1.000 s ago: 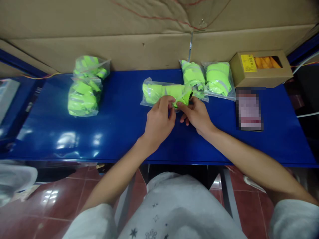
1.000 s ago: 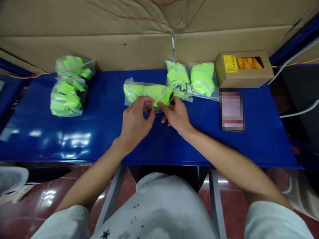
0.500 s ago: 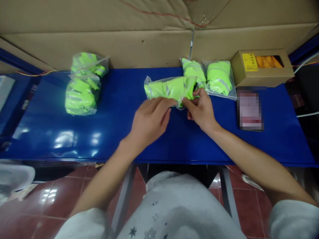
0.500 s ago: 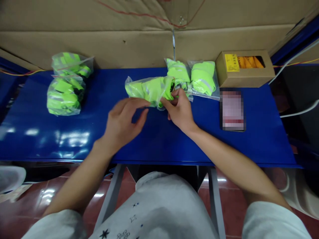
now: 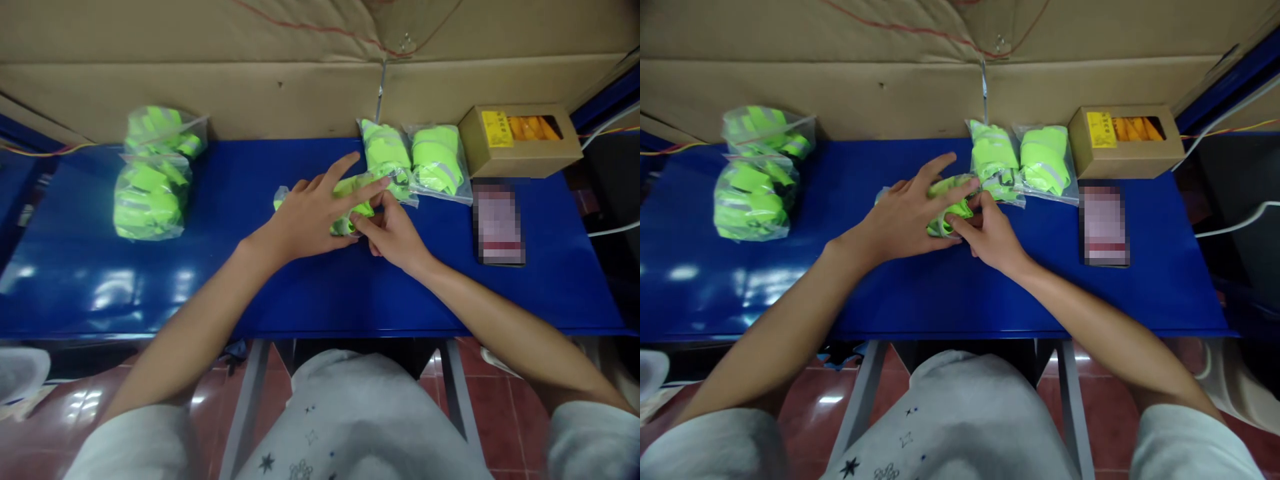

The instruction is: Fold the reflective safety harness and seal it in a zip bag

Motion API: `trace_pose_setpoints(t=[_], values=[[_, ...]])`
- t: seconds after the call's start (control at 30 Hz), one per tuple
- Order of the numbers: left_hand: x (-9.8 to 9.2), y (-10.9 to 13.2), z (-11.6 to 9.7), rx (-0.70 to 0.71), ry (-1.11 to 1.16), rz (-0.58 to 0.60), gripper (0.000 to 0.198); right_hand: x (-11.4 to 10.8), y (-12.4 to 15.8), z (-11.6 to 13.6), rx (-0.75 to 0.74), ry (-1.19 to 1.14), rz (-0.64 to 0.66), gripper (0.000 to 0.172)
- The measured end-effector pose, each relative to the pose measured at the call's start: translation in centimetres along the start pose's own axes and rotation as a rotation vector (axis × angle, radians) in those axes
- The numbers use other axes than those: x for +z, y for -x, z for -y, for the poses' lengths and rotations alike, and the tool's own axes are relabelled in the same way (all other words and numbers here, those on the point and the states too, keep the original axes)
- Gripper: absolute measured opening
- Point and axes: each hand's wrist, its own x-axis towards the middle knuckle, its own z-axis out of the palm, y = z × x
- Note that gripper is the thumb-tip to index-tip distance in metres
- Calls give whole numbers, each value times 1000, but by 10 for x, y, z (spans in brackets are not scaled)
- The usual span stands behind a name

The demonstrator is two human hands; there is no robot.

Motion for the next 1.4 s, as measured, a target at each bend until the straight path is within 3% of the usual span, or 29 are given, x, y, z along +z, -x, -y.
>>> trace_pose_setpoints(t=[0.13,0.23,0.3,0.47,0.67,0.8,0.9,1.0,1.17,1.3,1.4], values=[[-2,0,7,115,56,40,73,-1,-2,0,87,-57,77,36],[4,4,15,25,93,7,49,-5,-2,0,123,-65,165,34],[9,9,18,-24,105,-22,42,-6,-1,1,102,-38,155,36],[10,10,19,-44,108,-32,39,-6,5,9,-19,-11,78,40],[4,3,15,-4,94,33,46,-9,6,10,38,-22,285,34],[9,5,11,1,70,56,50,-14,6,17,6,329,279,20],[13,8,5,-16,48,42,57,-21,7,23,-124,688,251,25],[15,9,1,-36,45,40,59,-27,9,27,-201,792,292,29],[14,11,1,-86,107,16,61,-26,8,27,-213,542,160,26],[15,14,2,-138,158,4,65,-21,1,20,-1,182,76,29],[19,18,-3,-197,158,-21,71,-23,-6,14,150,40,62,35]])
